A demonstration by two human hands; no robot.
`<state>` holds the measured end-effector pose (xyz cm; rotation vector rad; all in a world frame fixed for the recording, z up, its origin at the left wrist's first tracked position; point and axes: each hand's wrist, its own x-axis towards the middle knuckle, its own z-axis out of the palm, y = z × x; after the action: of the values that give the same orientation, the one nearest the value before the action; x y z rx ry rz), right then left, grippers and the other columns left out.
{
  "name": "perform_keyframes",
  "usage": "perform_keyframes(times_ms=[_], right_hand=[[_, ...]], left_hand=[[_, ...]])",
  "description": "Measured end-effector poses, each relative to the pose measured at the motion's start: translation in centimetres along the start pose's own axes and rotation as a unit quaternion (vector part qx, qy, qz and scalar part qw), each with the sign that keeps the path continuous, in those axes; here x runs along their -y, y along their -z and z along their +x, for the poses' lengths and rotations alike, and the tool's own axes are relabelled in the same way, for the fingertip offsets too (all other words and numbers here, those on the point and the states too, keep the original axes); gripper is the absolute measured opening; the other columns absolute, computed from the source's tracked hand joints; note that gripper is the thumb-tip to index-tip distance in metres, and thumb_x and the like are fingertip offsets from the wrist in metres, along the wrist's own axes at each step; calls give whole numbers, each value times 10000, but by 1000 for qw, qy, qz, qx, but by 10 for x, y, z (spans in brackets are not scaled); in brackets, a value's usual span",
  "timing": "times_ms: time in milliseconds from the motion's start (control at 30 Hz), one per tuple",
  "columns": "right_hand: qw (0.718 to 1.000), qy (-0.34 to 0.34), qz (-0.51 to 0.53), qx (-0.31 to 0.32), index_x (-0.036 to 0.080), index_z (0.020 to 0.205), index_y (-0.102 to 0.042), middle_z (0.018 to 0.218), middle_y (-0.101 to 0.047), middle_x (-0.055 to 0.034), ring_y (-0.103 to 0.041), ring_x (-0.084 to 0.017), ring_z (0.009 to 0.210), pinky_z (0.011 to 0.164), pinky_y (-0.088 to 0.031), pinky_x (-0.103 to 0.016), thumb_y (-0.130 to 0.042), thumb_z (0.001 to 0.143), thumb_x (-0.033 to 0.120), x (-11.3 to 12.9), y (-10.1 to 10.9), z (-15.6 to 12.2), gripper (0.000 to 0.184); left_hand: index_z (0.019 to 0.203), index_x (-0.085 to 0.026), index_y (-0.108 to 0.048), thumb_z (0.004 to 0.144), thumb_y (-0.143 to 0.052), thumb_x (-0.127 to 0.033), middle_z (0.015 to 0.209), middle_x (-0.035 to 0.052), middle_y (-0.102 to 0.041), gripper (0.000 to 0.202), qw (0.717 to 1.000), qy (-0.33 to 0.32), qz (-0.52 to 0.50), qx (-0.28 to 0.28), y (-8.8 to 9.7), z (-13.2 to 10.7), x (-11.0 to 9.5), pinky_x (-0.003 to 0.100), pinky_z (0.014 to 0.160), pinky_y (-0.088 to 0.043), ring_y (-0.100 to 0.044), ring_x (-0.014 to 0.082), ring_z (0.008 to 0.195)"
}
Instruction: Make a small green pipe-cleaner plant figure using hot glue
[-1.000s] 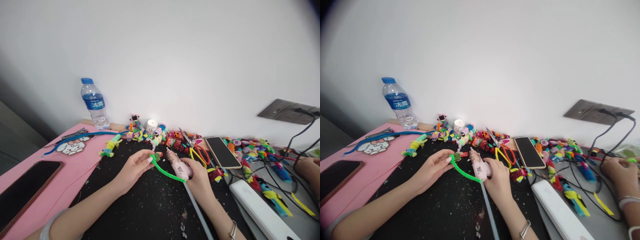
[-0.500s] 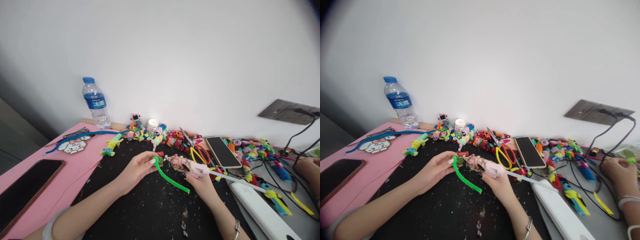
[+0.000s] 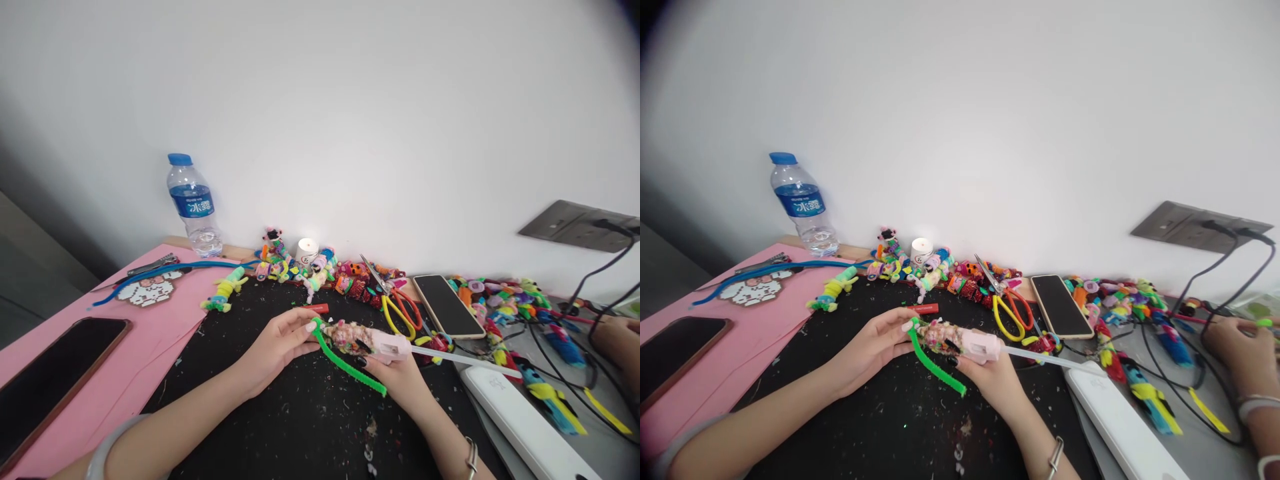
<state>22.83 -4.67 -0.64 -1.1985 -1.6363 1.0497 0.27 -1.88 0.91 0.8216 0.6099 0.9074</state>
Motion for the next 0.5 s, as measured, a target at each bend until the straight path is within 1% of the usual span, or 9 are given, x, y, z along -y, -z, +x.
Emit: perform_keyframes(times_ms=[133,233,300,400,500], right_hand=[[1000,-17,-3,-3,167,1007,-628,999,-690,-90,-637,-260,917,826,-510,-392,-648,736,265,-3,-1,-1,289],[998,-46,2,-39,155,987,-624,1003,-687,-101,-635,-278,914,827,-509,-398,-695,674,278,-7,-1,-3,344],[997,-59,1,-55,153,952,-629,995,-688,-105,-635,-286,906,825,-507,-405,-711,644,279,-10,-2,-4,343],[995,-70,-5,-66,155,913,-632,966,-692,-102,-634,-286,889,813,-506,-410,-710,632,283,-11,-2,-5,318],[994,-76,-12,-81,154,948,-618,967,-687,-98,-634,-276,867,801,-506,-406,-706,631,307,-9,-3,-5,363]], left_hand=[[906,-176,-601,798,-601,-270,1237,90,-540,142,1000,8,-3,-3,0,0,2,402,902,-433,-556,244,1049],[907,-167,-597,806,-592,-266,1243,97,-528,141,1000,15,0,-7,1,1,3,404,895,-434,-557,239,1037],[909,-165,-593,809,-588,-265,1229,99,-535,142,1000,19,0,-8,1,1,3,397,887,-437,-565,226,1012],[911,-166,-588,808,-591,-265,1149,92,-580,143,1000,23,0,-12,2,2,4,376,865,-446,-583,199,954],[911,-167,-587,804,-597,-269,1046,80,-618,148,1000,26,0,-16,2,1,5,361,848,-452,-593,183,910]])
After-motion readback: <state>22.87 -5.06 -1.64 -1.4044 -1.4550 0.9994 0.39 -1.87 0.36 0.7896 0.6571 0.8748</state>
